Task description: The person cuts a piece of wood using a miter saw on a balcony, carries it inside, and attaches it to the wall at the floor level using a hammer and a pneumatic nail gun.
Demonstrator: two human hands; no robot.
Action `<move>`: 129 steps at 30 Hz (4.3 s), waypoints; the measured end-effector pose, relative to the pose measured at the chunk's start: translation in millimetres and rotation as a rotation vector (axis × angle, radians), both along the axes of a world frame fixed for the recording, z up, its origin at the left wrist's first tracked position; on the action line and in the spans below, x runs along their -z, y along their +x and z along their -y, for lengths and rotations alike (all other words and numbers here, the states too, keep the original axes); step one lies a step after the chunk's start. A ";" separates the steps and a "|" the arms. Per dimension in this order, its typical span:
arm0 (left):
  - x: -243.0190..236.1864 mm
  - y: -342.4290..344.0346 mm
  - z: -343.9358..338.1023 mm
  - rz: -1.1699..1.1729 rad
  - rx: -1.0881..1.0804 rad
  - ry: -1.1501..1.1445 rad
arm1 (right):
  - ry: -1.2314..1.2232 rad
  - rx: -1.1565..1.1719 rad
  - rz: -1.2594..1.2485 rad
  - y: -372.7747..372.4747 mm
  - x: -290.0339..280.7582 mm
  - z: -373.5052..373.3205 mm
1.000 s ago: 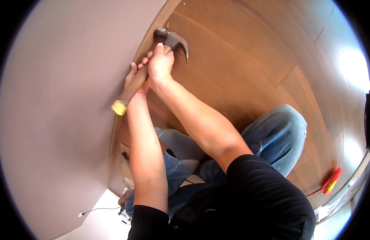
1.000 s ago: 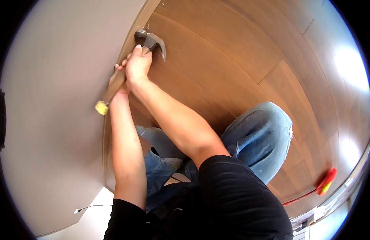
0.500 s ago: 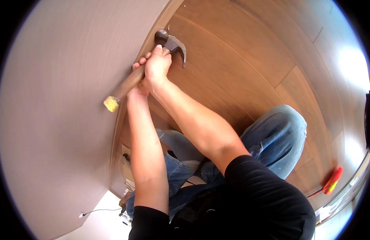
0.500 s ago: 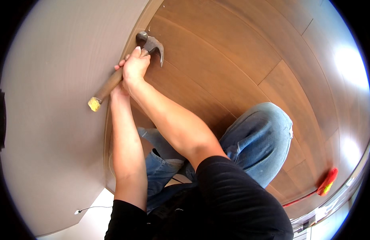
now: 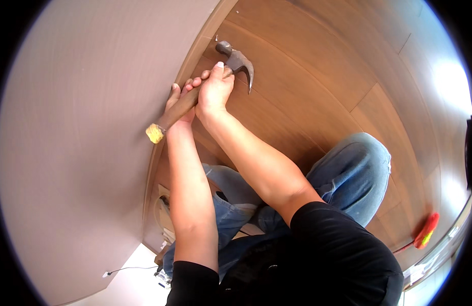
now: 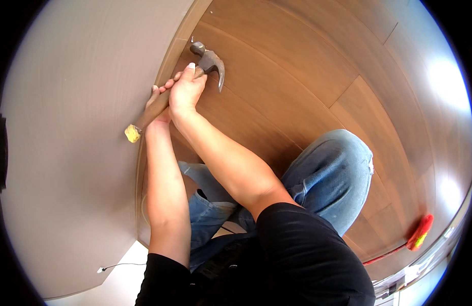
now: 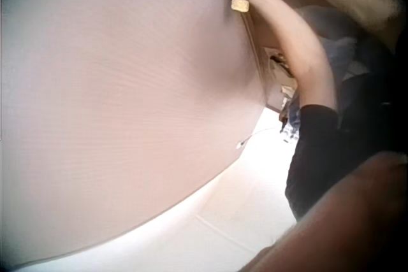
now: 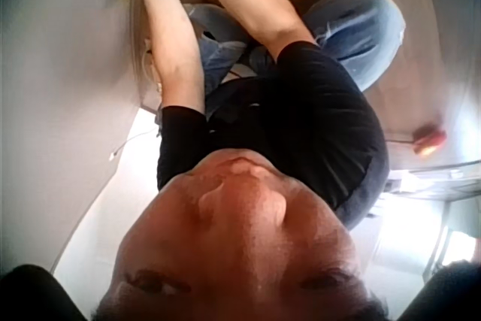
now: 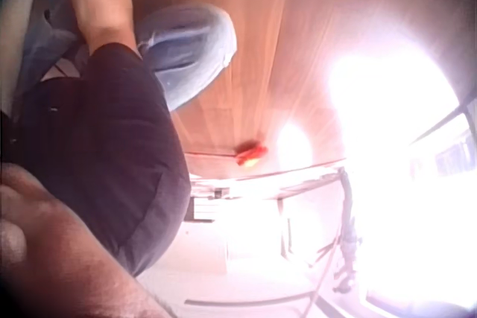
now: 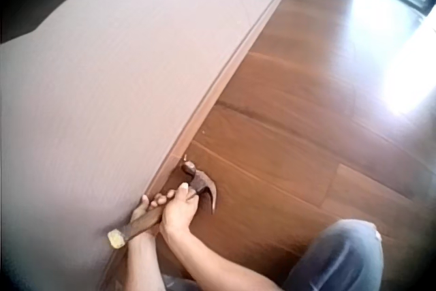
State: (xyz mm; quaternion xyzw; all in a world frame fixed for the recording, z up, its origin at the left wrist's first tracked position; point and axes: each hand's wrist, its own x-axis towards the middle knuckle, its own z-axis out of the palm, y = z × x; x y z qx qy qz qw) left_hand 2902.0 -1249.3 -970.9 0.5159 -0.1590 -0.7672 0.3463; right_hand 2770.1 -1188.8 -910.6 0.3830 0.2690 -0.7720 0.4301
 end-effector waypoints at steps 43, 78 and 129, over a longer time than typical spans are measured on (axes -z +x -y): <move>-62.3 246.7 -105.7 1.903 0.591 -1.168 | 0.634 -0.651 -1.757 67.8 55.1 37.0; -89.2 231.7 -71.8 1.924 0.924 -0.725 | 0.557 -0.623 -1.724 61.4 54.5 24.1; -94.9 234.4 -67.3 2.031 0.949 -0.672 | 0.556 -0.669 -1.730 61.9 51.4 23.0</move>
